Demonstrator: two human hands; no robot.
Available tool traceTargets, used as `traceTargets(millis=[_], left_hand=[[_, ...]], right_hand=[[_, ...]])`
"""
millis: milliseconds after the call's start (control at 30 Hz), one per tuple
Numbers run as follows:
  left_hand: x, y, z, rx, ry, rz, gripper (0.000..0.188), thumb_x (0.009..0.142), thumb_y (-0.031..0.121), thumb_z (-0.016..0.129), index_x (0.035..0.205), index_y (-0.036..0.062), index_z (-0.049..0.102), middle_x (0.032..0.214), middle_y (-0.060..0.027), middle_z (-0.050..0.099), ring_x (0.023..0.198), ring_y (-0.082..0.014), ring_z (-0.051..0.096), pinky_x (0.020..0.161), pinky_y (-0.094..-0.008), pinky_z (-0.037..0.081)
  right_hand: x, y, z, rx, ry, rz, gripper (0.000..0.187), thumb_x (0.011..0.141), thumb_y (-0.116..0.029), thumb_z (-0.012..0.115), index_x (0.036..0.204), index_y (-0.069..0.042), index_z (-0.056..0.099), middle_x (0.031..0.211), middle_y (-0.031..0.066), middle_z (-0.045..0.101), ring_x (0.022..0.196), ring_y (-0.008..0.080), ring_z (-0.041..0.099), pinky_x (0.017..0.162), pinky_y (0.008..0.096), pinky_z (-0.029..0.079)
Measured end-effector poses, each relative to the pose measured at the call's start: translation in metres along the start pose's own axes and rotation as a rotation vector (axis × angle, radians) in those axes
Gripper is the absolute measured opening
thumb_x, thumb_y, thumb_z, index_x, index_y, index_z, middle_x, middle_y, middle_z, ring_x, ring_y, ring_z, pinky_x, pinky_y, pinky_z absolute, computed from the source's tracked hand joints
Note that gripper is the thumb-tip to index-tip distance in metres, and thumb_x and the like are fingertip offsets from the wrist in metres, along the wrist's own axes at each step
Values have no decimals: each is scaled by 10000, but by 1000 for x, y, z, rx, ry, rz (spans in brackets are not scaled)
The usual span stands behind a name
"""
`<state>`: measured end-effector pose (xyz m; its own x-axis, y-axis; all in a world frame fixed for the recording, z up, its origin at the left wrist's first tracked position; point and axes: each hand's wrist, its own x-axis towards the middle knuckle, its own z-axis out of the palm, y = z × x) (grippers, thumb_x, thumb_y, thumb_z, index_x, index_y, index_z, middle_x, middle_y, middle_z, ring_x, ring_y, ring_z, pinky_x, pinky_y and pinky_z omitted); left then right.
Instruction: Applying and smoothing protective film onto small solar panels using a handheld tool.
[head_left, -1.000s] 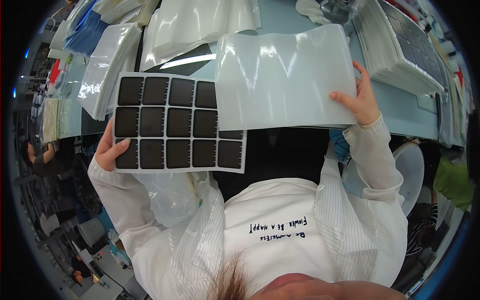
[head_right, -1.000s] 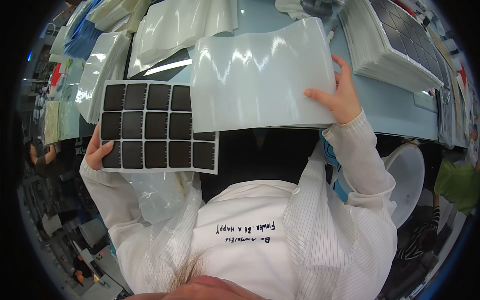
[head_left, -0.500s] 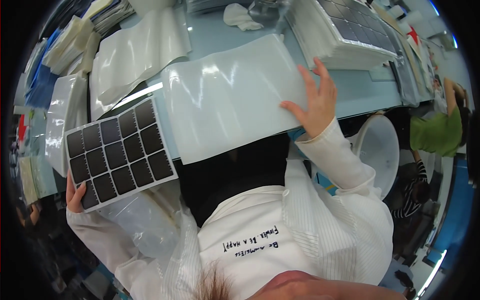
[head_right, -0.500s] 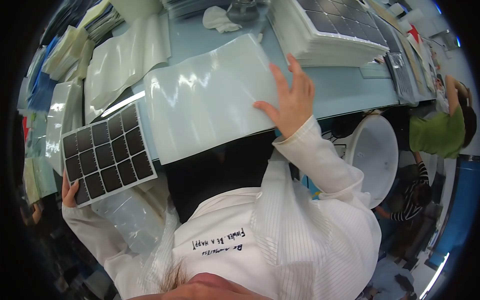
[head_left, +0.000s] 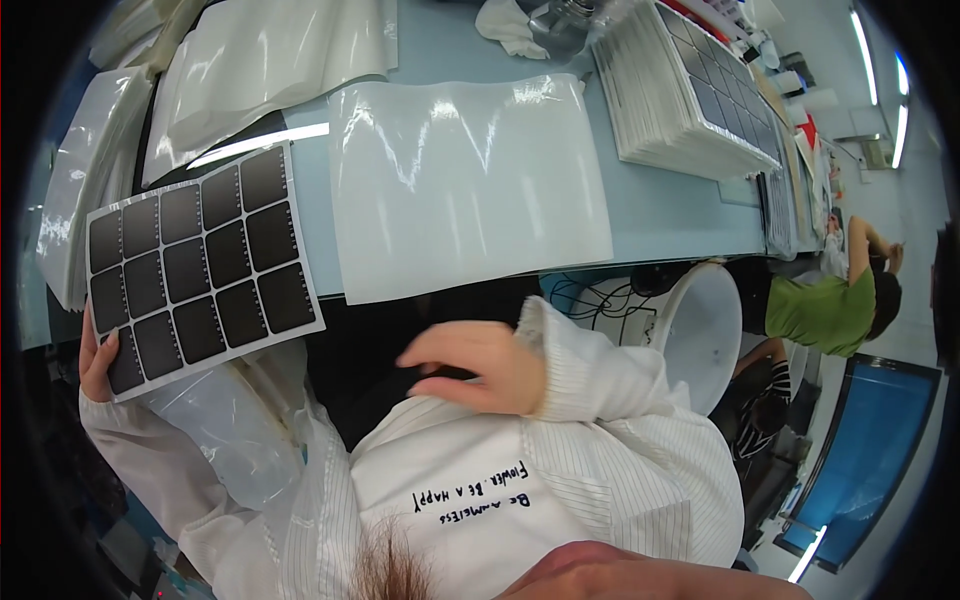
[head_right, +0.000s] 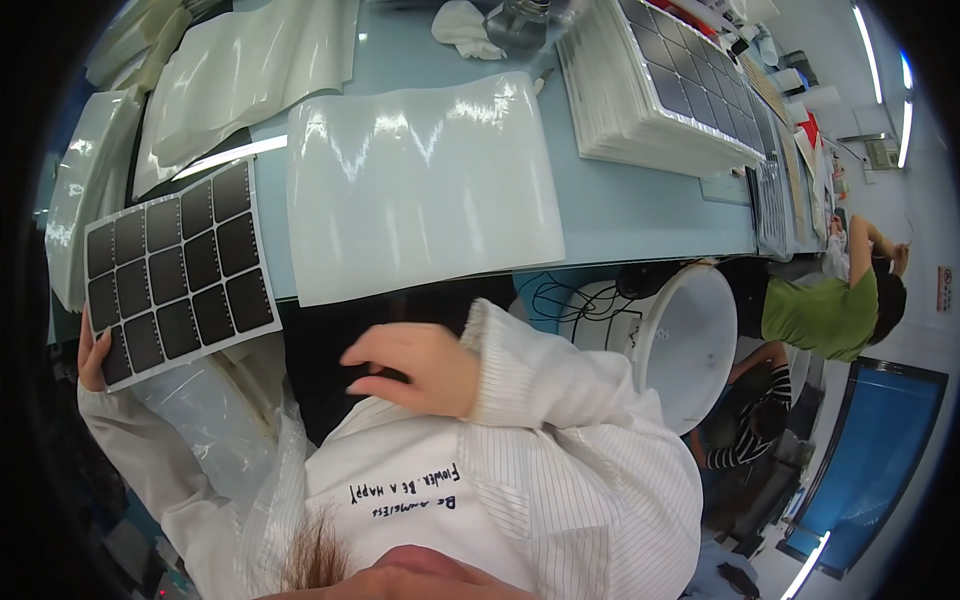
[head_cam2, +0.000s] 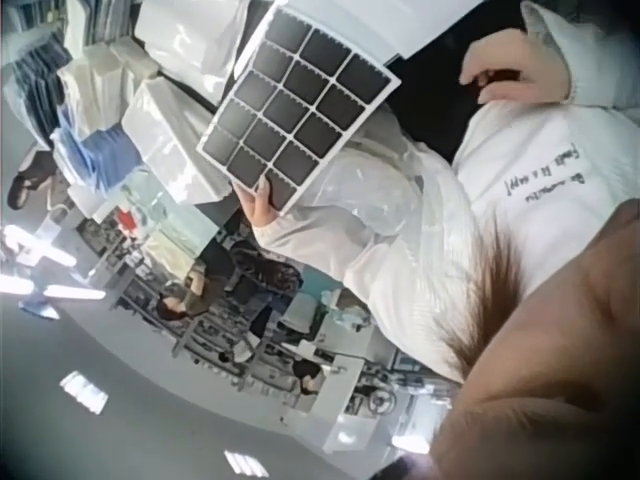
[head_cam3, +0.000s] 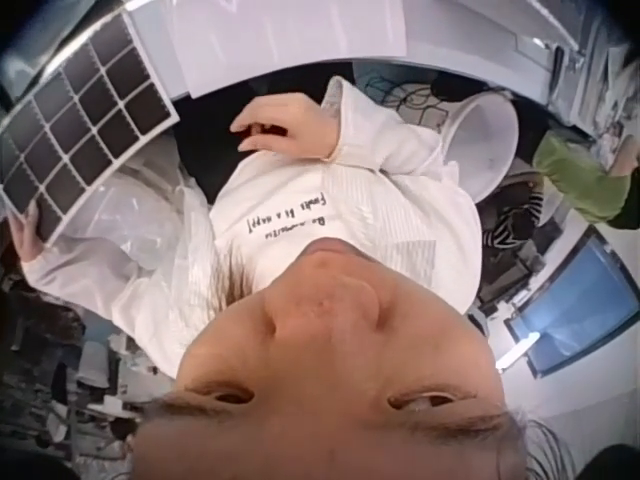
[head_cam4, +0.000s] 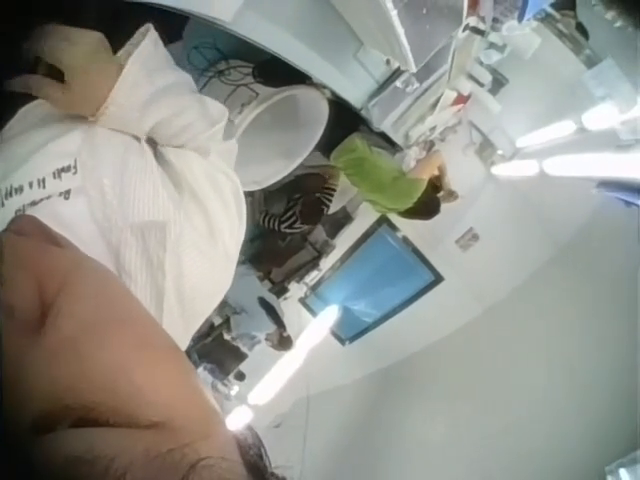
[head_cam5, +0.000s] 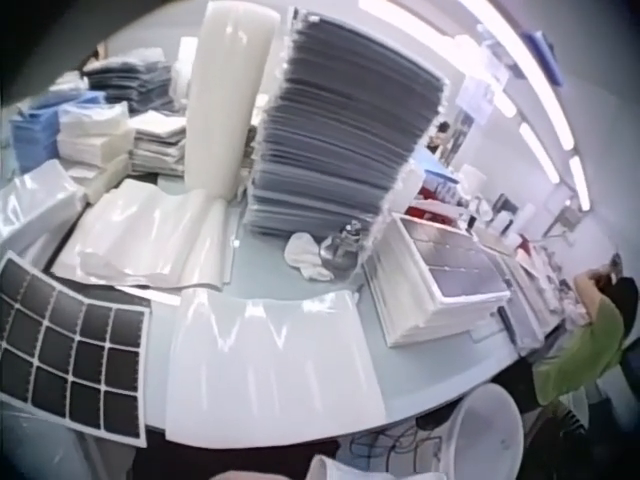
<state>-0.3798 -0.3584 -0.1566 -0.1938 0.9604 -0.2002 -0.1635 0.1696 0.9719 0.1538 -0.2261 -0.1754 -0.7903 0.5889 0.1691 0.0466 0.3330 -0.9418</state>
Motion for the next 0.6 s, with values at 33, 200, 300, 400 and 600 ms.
traceTargets(millis=[33,200,300,400,600], left_hand=[[-1,-2,0,-6,6,8,729,900,45,537,1528,9,169,1467,-165,405,1315,-242,452,1104,-346,337],[-6,-7,-5,39,-12,-49,742,889,50,533,1527,-2,158,1484,-172,384,1335,-258,433,1120,-352,319],[-14,-3,0,46,-5,-67,746,888,56,536,1527,-4,156,1487,-170,381,1339,-256,428,1121,-354,313],[-16,5,20,59,14,-57,740,888,68,543,1523,-7,171,1473,-161,401,1322,-244,443,1113,-351,319],[-17,11,27,74,36,-45,729,896,73,554,1525,11,190,1491,-149,386,1346,-248,414,1129,-367,284]], right_hand=[[8,11,15,127,-160,168,406,839,-237,747,1125,20,616,990,152,642,764,219,649,679,298,541],[57,54,77,772,-296,532,457,926,-255,669,1291,-32,509,1158,96,621,933,121,622,774,254,519],[75,45,81,934,-267,565,353,967,-281,604,1216,-37,549,1115,73,636,890,121,638,714,251,521],[88,37,83,998,-212,575,293,998,-292,547,1138,-37,583,1024,51,657,798,122,653,641,248,517],[89,30,88,908,-125,483,255,1015,-246,510,1043,-3,582,917,40,662,696,103,640,576,239,499]])
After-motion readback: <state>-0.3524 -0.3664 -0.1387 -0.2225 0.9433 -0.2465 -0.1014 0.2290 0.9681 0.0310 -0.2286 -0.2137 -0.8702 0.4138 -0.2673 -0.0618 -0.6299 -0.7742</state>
